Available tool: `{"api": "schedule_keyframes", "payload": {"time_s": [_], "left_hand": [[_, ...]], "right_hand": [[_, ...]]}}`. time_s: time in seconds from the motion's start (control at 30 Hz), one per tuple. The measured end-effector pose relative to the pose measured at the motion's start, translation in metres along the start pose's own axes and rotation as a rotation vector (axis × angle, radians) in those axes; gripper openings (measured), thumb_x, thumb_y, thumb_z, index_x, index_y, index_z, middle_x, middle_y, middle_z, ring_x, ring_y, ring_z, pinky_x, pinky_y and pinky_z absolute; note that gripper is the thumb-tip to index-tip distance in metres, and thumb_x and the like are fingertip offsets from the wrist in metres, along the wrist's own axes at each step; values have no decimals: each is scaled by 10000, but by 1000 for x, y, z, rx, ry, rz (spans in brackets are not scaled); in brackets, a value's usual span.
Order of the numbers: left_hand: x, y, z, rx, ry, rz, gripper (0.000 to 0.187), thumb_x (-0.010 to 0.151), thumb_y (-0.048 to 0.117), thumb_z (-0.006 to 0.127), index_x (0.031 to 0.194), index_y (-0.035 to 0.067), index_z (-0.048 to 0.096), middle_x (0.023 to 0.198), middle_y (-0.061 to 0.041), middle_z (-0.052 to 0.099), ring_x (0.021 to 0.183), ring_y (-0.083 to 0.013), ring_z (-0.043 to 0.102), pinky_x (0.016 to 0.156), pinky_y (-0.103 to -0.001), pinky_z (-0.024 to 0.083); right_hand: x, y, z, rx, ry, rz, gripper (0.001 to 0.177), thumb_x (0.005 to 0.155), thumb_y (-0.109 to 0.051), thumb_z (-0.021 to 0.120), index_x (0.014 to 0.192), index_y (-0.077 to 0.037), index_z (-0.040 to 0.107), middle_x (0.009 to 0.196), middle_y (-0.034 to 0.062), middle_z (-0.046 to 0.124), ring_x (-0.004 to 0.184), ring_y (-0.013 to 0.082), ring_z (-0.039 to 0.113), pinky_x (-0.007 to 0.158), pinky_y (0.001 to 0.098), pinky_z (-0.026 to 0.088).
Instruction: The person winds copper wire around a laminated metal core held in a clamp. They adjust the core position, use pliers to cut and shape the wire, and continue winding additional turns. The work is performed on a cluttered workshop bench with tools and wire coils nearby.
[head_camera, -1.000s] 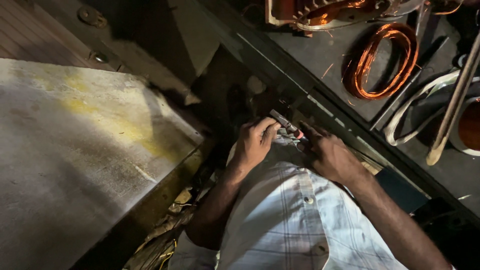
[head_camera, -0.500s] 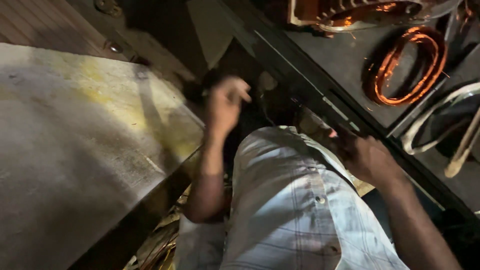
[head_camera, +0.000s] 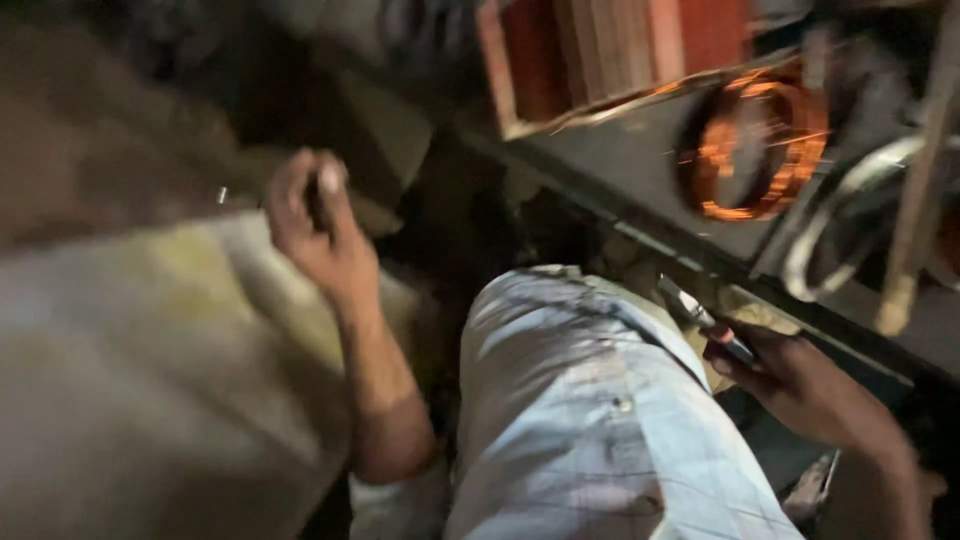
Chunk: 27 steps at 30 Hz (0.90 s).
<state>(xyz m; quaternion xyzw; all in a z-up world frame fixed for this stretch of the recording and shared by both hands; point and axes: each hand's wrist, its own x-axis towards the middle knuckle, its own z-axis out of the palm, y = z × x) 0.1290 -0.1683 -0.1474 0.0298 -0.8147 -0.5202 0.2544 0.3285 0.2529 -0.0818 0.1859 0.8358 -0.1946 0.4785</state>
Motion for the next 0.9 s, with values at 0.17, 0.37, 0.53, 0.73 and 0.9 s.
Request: {"api": "schedule_keyframes", "payload": {"time_s": [0.17, 0.37, 0.53, 0.73, 0.9], "left_hand": [[2, 136, 33, -537, -637, 148, 83, 1040, 40, 653, 1110, 29, 611, 963, -50, 674, 841, -160, 644, 808, -287, 543], [-42, 225, 110, -557, -1091, 499, 150, 1012, 128, 708, 1099, 23, 644, 993, -130, 702, 846, -251, 708, 780, -354, 592], [-87, 229, 199, 305, -914, 836, 387, 789, 128, 625, 1148, -15, 647, 996, -191, 675, 865, -303, 665, 634, -403, 565], [-107, 211, 247, 546, -960, 762, 610, 908, 35, 599, 1480, -71, 416, 966, -236, 639, 873, -359, 648, 690, -459, 577], [-92, 221, 231, 325, -1322, 233, 723, 1016, 66, 569, 1620, -56, 192, 950, -178, 678, 850, -288, 688, 761, -424, 576]], "right_hand": [[-62, 71, 21, 700, 284, 8, 384, 852, -179, 697, 1213, -52, 670, 1044, 79, 770, 972, 187, 741, 861, 362, 550], [-100, 149, 92, 940, 565, -42, 488, 992, -120, 674, 1467, -14, 632, 1041, 156, 735, 932, 224, 743, 743, 350, 563], [-106, 157, 123, 1157, 556, 35, 578, 984, -146, 678, 1553, -87, 597, 1006, 125, 728, 811, 212, 682, 610, 357, 529], [-123, 160, 94, 971, 602, 213, 284, 988, -144, 685, 1238, -9, 687, 876, 180, 699, 729, 244, 687, 599, 378, 524], [-123, 172, 79, 1201, 846, 101, 290, 971, -93, 626, 1245, -9, 582, 1073, 89, 710, 858, 179, 688, 721, 339, 550]]}}
